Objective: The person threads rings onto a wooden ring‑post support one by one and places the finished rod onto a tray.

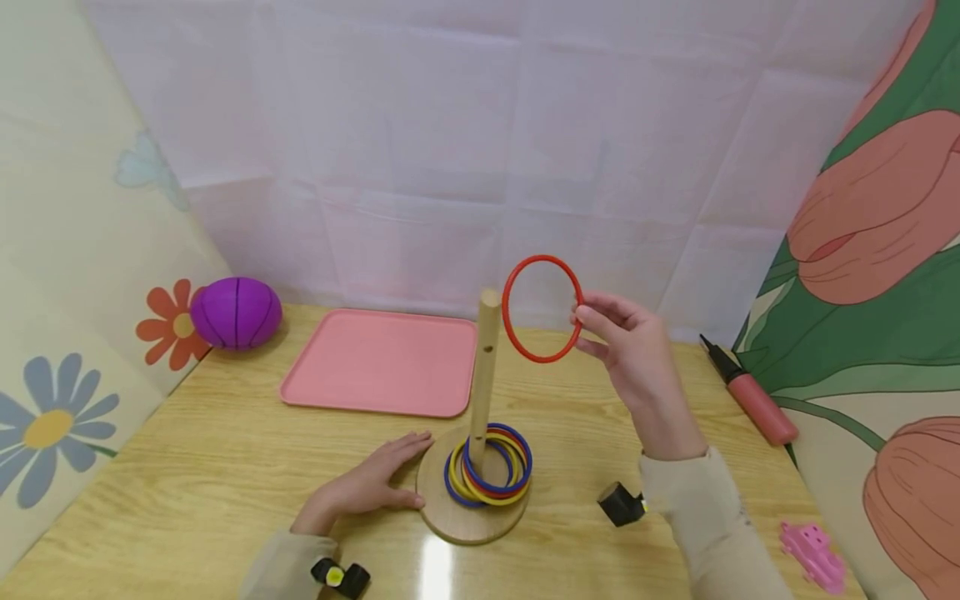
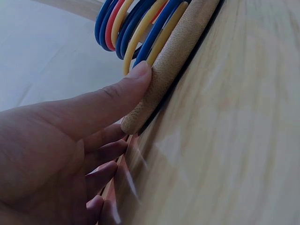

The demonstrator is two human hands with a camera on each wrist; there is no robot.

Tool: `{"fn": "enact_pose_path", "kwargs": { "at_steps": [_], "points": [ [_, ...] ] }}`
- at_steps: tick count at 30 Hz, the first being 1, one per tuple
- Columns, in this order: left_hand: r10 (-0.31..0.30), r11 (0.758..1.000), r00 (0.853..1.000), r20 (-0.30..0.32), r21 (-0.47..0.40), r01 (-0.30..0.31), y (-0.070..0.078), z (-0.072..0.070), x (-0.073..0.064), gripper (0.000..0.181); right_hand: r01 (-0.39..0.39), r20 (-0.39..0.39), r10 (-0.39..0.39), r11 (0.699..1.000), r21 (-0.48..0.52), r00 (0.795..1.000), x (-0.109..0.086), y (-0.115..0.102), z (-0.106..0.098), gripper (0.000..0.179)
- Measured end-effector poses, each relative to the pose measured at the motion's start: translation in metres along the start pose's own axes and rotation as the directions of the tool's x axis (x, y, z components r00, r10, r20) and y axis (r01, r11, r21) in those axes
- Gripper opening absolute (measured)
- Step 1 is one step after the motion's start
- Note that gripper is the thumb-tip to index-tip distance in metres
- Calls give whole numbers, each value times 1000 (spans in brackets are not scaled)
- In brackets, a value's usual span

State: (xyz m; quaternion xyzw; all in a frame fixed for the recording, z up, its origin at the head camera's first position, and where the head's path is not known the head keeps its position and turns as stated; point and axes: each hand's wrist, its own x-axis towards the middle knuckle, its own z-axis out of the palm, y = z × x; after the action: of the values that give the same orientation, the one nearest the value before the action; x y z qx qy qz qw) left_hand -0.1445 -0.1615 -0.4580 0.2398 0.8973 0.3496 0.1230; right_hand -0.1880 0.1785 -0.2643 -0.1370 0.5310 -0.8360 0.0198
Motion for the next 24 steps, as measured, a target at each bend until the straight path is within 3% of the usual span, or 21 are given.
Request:
{"fn": "enact_pose_path", "kwargs": {
  "at_steps": [10,24],
  "points": [
    [3,1000,1000,-3,1,-3,0,0,0,88,-18,35,19,999,-30,999,-1,8,18,23],
    [-6,1000,1000,-3,-1,6,-1,0,0,88,-137,8,139,984,-110,990,-9,32,9,25]
  ]
}}
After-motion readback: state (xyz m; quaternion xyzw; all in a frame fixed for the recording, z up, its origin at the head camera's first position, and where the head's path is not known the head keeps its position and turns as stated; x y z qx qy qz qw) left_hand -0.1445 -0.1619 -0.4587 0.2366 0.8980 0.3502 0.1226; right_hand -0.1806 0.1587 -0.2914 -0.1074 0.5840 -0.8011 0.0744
